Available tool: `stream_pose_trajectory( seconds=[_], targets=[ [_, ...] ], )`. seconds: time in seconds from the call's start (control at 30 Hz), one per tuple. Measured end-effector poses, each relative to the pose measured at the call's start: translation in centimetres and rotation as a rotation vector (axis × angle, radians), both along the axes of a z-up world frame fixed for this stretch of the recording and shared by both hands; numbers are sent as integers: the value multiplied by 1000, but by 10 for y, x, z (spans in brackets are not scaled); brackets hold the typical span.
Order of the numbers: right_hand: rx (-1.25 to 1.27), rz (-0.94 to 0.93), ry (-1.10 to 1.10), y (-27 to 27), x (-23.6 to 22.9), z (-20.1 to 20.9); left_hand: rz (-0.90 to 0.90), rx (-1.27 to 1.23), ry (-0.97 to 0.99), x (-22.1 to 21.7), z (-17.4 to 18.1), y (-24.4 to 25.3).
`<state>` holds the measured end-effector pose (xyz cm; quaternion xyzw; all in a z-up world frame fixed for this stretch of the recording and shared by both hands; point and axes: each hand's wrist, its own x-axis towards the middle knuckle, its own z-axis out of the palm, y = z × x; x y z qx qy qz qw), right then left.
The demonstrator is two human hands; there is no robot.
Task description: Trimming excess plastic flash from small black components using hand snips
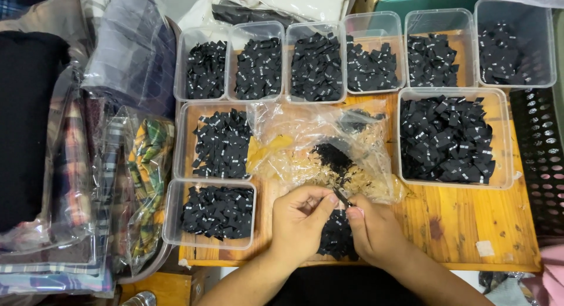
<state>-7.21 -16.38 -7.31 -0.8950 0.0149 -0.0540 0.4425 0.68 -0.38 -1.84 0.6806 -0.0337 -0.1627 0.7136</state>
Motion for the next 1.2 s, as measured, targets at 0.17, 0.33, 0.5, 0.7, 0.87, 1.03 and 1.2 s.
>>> stream_pose_trajectory(
  seconds=[0.17, 0.33, 0.5, 0.7, 0.87, 1.03, 1.2],
  targets=[
    [-3, -37, 162, -2, 2, -3, -20, -16, 78, 6, -6, -4],
    [-31, -69, 253, -3, 3, -1, -14, -25, 126, 10, -14, -5],
    [-37, -79, 260, -2, 8, 4, -22, 18, 105, 13, -20, -6],
    [32, -93, 278, -2, 8, 10, 19, -12, 121, 13, -26, -7],
    [283, -44, 174, -9, 3, 8, 11, -17, 148, 12, -16, -4],
    [479, -25, 144, -20, 0, 11, -16, -323, 257, 10, -24, 0],
    [613, -90, 90, -16, 2, 28, 39, -488, 374, 8, -28, 2]
  ],
)
